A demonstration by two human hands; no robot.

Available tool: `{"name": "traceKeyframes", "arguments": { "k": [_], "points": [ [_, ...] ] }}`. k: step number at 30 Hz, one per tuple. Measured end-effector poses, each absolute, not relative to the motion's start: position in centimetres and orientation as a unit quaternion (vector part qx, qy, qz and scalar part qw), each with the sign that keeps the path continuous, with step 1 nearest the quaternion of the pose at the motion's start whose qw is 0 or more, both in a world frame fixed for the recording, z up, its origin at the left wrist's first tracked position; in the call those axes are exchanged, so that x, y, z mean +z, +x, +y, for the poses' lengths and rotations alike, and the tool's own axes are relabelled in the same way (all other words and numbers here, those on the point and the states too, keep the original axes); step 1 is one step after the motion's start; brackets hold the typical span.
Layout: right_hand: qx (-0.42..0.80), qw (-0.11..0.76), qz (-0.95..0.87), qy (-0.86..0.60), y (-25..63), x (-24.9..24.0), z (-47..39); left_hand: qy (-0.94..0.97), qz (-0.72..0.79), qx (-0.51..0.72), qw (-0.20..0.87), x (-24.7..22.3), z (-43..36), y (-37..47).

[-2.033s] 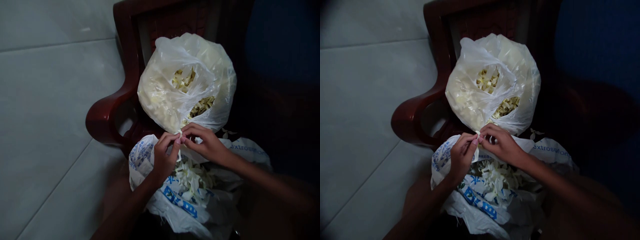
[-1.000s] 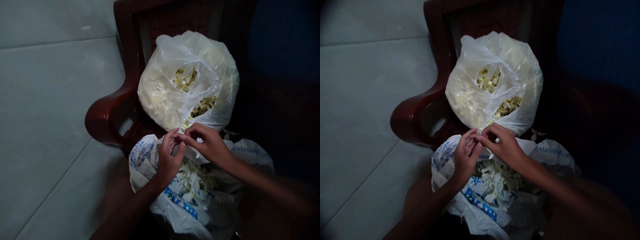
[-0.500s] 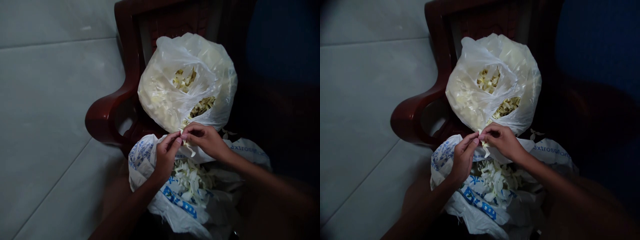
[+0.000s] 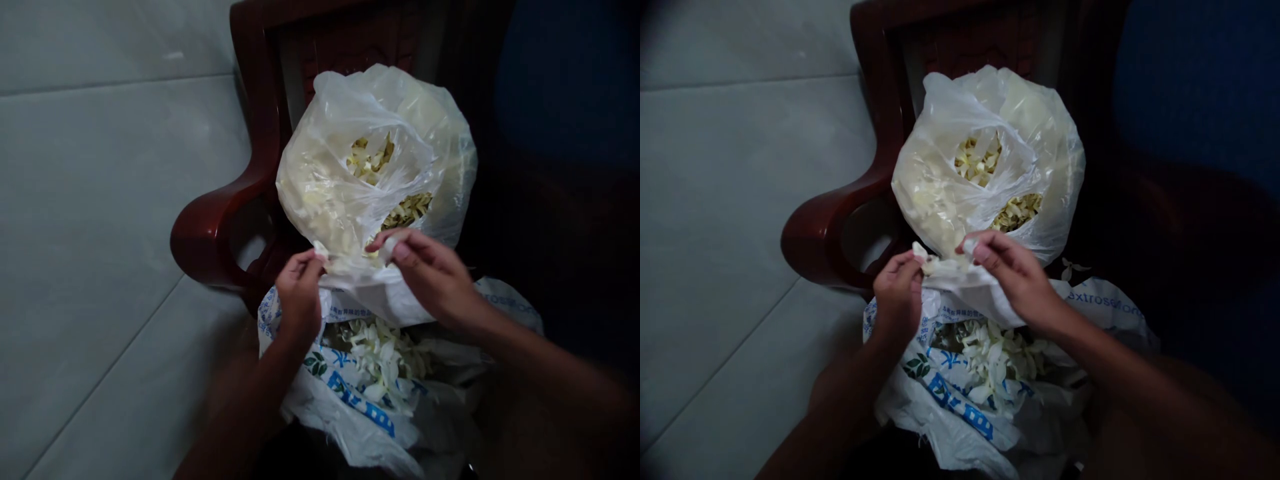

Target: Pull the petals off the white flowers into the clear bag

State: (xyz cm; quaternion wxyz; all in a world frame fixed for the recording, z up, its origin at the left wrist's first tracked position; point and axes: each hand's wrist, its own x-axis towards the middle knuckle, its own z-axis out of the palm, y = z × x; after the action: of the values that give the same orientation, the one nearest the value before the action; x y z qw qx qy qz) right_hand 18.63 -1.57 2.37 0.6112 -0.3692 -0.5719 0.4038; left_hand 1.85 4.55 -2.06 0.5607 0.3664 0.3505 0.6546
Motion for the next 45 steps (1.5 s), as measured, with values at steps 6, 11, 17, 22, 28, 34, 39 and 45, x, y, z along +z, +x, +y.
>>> {"name": "traceKeyframes", "arguments": {
  "k": [6, 11, 17, 22, 28, 34, 39, 45],
  "points": [
    [0.434, 0.576, -0.594, -0.356, 22.2, 3.8, -1.1, 0.325, 0.384, 0.679, 0.534, -3.1, 7.7, -0.1],
    [0.292, 0.359, -0.729, -0.503, 21.1, 2.2, -1.0, 0.548, 0.402, 0.546, 0.49, -2.7, 3.7, 1.9],
    [0.253, 0.388, -0.734, -0.497, 19.2, 0.5, -0.8, 0.678, 0.323, 0.505, 0.426, -2.2, 0.4, 3.2],
    [0.218, 0.409, -0.728, -0.505, 19.3, 0.5, -0.9, 0.698, 0.292, 0.485, 0.439, -2.5, 0.4, 3.1],
    [0.214, 0.403, -0.733, -0.505, 19.2, 0.2, -0.9, 0.677, 0.295, 0.496, 0.457, -2.1, 0.6, 3.0],
    [0.213, 0.397, -0.744, -0.493, 19.4, -0.1, -0.7, 0.67, 0.313, 0.501, 0.449, -1.9, 0.9, 3.0],
    [0.203, 0.407, -0.754, -0.474, 19.0, -0.3, -0.7, 0.608, 0.317, 0.507, 0.522, -2.0, 1.1, 3.0],
    [0.183, 0.42, -0.741, -0.491, 18.5, -0.5, -0.7, 0.576, 0.331, 0.516, 0.541, -2.0, 0.9, 3.1]
  ]
}}
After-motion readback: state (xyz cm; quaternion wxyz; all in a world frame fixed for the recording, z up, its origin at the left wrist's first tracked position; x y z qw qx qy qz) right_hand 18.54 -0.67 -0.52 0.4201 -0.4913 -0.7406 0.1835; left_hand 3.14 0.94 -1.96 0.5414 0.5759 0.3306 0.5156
